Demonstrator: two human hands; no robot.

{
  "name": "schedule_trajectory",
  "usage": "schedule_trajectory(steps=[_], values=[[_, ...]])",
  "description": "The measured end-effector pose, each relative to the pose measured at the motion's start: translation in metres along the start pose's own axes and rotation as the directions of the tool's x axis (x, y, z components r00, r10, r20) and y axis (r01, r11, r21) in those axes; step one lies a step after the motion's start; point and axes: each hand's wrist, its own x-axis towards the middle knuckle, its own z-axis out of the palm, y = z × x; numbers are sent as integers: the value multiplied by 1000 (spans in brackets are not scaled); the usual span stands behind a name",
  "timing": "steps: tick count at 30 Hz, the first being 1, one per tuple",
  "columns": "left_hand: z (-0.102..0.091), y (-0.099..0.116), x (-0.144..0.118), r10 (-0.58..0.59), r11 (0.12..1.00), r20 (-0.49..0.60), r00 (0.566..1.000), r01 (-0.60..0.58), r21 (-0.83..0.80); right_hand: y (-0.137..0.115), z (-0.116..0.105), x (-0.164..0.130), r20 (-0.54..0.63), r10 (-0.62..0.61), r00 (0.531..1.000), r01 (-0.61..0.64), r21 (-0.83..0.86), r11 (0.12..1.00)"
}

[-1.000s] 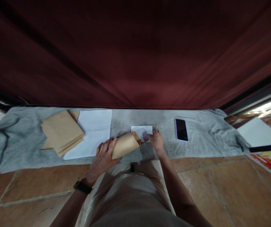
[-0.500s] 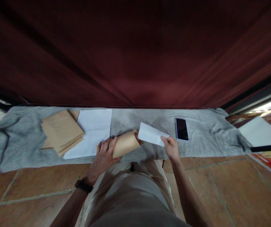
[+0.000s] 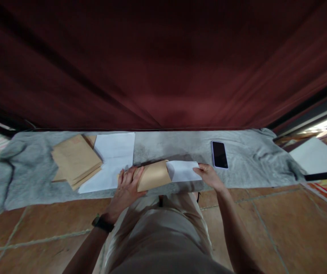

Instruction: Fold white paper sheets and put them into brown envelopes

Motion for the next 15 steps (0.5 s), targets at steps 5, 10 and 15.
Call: schedule_trajectory(steps=[5,10,15], values=[[0,0,2,38,999,19,999,-38,-25,-1,21,0,39,6,999,-7,19,1000],[0,9,11,72,996,28,997,-70,-58,1,71,-10,50,-49,998,51,-31,998],[1,16,18,96,994,39,995,-93,-62,4,99,-13,-179,-136,974,102,-188,977]])
